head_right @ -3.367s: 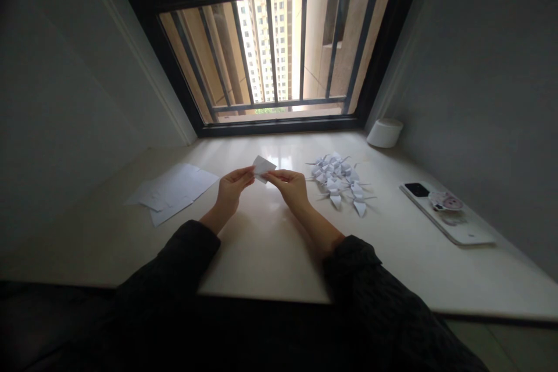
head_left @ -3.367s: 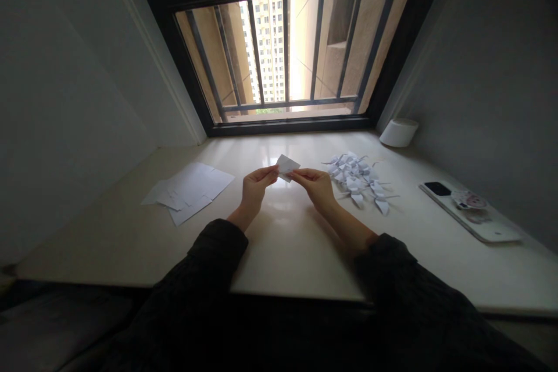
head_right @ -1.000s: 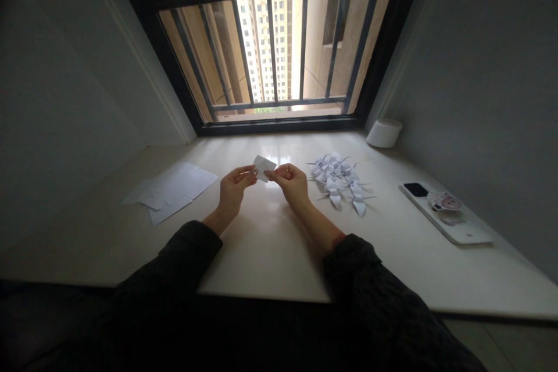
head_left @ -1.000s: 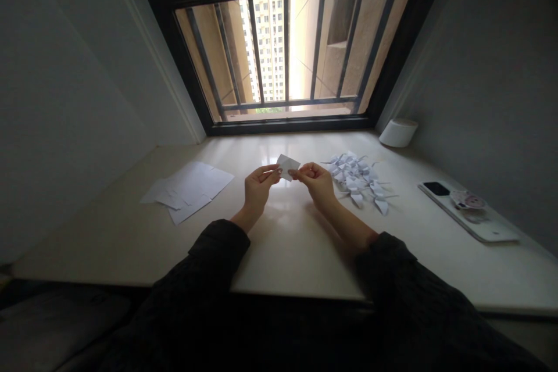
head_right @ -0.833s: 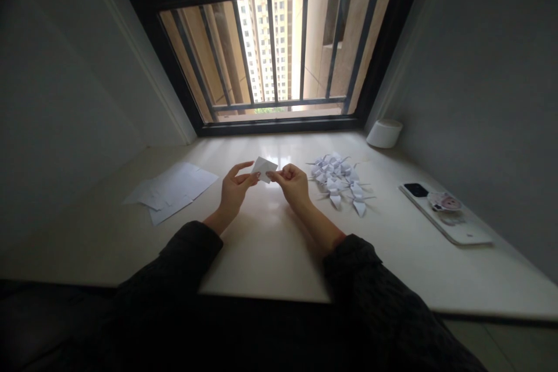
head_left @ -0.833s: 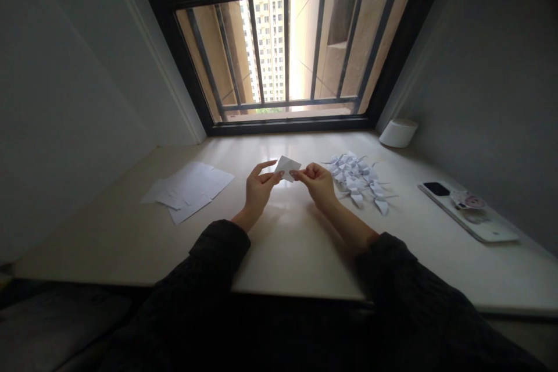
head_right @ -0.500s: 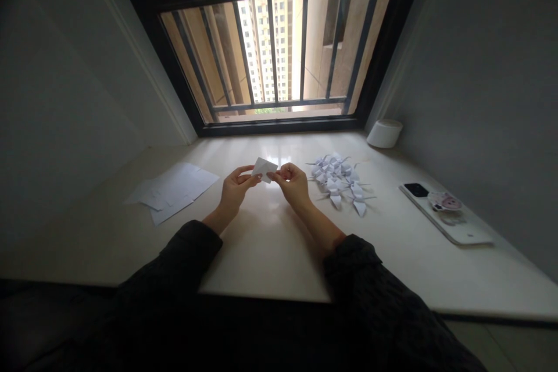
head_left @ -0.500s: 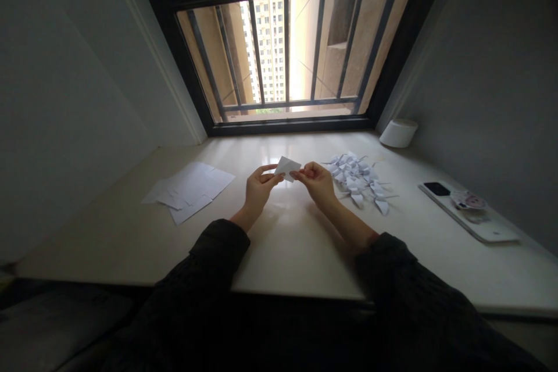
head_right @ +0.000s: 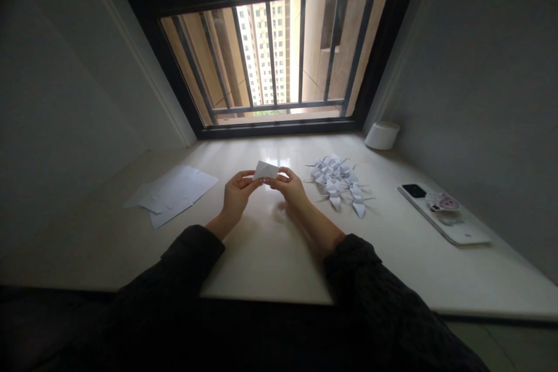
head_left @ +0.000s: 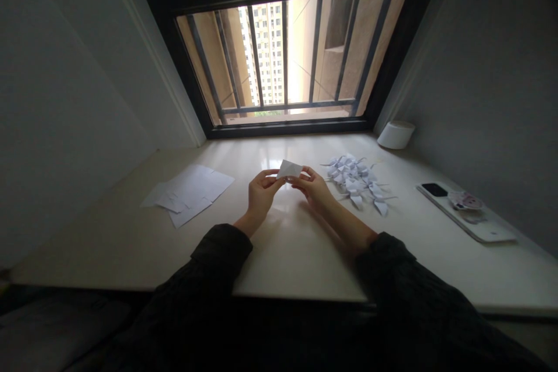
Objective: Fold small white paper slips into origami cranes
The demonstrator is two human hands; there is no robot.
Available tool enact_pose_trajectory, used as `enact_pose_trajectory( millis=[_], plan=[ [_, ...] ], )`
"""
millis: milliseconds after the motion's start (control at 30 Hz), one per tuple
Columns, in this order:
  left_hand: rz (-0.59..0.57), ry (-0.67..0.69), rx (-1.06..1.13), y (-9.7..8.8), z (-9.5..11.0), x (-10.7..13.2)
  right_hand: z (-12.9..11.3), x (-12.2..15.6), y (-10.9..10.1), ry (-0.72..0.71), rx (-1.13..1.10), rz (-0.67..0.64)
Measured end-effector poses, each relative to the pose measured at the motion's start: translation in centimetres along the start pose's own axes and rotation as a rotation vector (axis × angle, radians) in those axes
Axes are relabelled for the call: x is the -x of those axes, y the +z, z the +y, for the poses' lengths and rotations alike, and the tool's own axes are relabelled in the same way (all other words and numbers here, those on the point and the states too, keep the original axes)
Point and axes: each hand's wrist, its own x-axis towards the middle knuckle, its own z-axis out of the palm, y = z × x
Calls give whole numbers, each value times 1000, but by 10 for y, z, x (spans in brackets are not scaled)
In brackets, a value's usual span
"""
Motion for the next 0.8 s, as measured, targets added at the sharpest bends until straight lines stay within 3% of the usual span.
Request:
enact_pose_trajectory(
  millis=[333,633,800],
  plan=[
    [57,-57,8,1,1,-3,2,-3,-5,20,82,78],
    [73,-129,54,-4,-2,-9,-1,-4,-6,21,35,13],
    [49,-69,37,-4,-3,-10,0,-4,-5,8,61,-10]
  ],
)
